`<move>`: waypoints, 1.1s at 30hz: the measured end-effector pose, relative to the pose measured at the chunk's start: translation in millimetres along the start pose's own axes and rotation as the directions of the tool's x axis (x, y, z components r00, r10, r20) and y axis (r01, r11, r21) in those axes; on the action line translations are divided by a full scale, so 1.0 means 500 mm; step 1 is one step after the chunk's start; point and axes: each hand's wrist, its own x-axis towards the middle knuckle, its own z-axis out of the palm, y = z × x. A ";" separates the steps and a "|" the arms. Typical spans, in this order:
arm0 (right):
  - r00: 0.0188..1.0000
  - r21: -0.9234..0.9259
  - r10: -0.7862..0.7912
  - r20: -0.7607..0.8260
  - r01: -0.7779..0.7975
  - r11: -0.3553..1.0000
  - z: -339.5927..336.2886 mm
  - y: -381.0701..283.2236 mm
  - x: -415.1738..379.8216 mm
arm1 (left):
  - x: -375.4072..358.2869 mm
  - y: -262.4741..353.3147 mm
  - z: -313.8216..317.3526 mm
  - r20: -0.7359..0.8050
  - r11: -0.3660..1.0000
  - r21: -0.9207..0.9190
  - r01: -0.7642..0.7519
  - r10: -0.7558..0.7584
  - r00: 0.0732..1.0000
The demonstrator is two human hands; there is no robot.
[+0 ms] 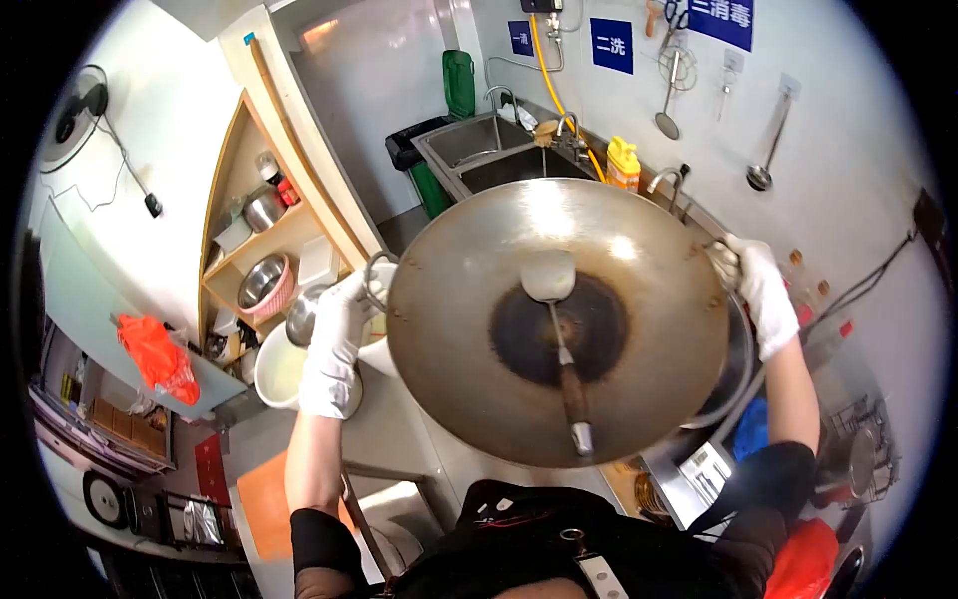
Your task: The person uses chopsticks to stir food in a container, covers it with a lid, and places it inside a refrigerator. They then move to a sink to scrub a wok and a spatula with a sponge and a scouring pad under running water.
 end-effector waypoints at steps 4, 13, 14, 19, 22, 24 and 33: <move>1.000 0.074 0.004 -0.025 -0.002 0.997 0.163 0.046 0.300 | 0.306 0.009 -0.096 -0.043 1.000 0.012 -0.006 0.007 0.999; 0.962 0.191 0.074 -0.262 -0.024 0.981 0.454 0.167 0.700 | 0.982 -0.056 -0.158 -0.007 0.967 0.166 0.195 -0.196 0.980; 0.953 0.187 0.060 -0.299 -0.003 0.982 0.461 0.198 0.765 | 1.063 -0.075 -0.152 0.015 0.953 0.206 0.220 -0.228 0.973; 0.892 0.230 0.114 -0.438 -0.011 0.973 0.524 0.264 0.946 | 1.395 -0.195 -0.082 0.074 0.932 0.286 0.222 -0.253 0.965; 0.898 0.228 -0.006 -0.439 0.118 0.966 0.523 0.293 1.068 | 1.577 -0.303 -0.039 0.102 0.936 0.241 0.258 -0.289 0.952; 0.837 0.311 0.082 -0.541 0.109 0.944 0.540 0.295 1.102 | 1.671 -0.362 0.003 0.082 0.902 0.303 0.306 -0.345 0.935; 0.599 0.225 0.101 -0.795 0.136 0.965 0.515 0.377 1.256 | 1.966 -0.622 0.221 0.182 0.841 0.314 0.441 -0.510 0.841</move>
